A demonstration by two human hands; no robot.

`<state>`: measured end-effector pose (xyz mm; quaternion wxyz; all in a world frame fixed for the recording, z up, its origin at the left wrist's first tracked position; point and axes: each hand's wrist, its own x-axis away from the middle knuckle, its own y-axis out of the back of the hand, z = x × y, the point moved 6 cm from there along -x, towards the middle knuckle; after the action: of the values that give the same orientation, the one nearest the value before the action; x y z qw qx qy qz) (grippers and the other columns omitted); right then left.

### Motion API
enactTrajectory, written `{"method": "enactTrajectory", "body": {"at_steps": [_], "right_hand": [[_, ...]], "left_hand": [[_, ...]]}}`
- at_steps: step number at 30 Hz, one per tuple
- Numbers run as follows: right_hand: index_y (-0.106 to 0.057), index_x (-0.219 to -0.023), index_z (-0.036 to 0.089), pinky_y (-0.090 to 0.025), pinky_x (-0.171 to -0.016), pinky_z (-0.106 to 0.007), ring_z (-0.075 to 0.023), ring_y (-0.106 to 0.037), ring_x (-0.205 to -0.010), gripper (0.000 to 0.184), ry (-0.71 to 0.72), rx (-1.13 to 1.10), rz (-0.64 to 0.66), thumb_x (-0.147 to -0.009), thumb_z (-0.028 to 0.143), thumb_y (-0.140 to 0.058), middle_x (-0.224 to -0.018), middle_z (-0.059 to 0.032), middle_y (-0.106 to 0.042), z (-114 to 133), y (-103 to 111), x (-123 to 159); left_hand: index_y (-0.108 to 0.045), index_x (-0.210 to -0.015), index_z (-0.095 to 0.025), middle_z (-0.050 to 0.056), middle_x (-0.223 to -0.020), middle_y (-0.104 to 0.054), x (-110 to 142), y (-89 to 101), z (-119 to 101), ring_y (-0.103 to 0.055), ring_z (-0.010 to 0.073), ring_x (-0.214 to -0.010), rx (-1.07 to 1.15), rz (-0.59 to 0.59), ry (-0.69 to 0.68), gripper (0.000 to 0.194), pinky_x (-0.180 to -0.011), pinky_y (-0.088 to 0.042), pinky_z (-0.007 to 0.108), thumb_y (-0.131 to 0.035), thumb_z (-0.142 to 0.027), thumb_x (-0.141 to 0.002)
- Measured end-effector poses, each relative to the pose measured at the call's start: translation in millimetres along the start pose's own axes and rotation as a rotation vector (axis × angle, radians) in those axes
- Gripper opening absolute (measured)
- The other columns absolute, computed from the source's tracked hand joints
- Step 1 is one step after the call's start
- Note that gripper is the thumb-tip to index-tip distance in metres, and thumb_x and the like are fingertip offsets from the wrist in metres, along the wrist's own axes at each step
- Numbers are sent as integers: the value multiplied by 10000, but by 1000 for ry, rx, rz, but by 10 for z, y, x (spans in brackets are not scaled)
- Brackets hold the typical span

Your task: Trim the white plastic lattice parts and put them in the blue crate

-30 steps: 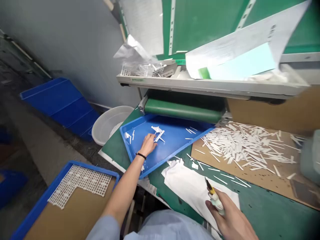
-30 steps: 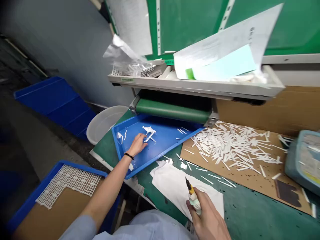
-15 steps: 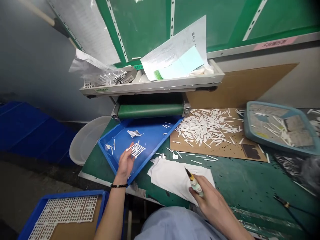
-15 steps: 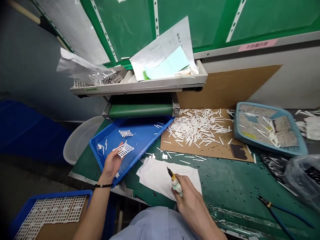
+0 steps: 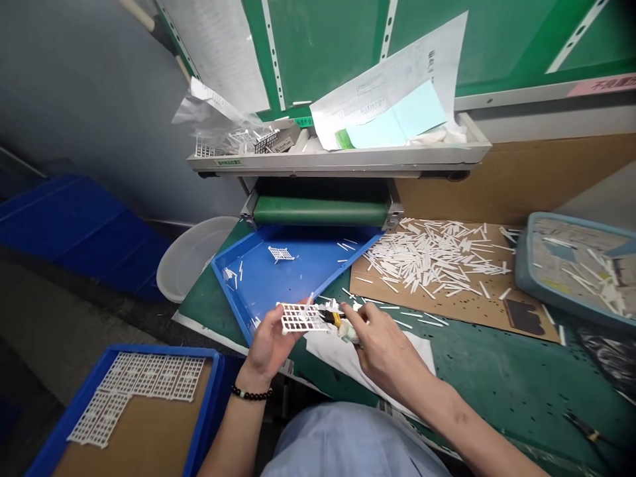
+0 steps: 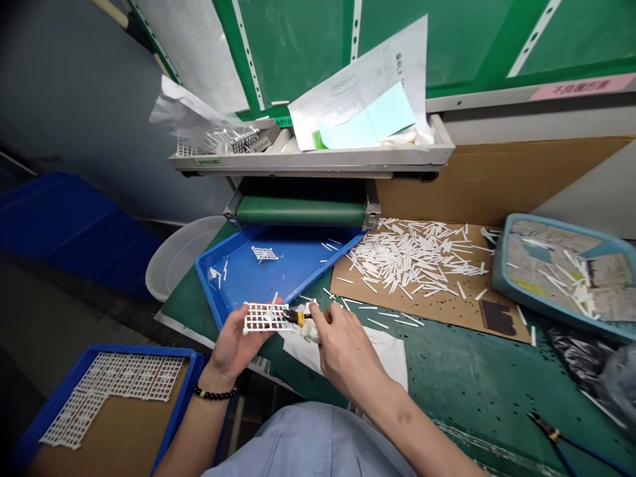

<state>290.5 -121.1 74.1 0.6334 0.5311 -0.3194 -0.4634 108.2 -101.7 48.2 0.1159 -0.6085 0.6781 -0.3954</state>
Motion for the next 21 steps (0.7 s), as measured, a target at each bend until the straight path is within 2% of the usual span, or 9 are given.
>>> {"method": "enactTrajectory", "body": {"at_steps": [9, 16, 21], "right_hand": [[-456, -1317, 156, -336, -702, -306, -195, -429, -728, 610, 28, 27, 67, -729, -2, -421, -929, -91, -465, 38, -31, 2], [-421, -1342, 147, -344, -743, -319, -210, -435, -761, 638, 6, -18, 83, -720, 14, -461, -971, -100, -450, 8, -89, 18], [-421, -1341, 133, -346, -750, -314, -207, -434, -762, 657, -21, -34, 119, -701, -13, -458, -986, -108, -453, 4, -120, 48]], "left_hand": [[-704, -992, -97, 159, -1126, -685, -17, -58, 122, -586, 311, -1137, -119, 58, 72, 346, -1019, -429, 470, -559, -388, -876], [-680, -1070, -94, 167, -1167, -663, -33, -115, 211, -599, 299, -1117, -124, 38, 127, 425, -1003, -452, 470, -514, -447, -902], [-679, -1045, -123, 141, -1127, -684, -25, -147, 254, -628, 265, -1068, -131, -28, 114, 397, -980, -482, 437, -541, -459, -887]]}}
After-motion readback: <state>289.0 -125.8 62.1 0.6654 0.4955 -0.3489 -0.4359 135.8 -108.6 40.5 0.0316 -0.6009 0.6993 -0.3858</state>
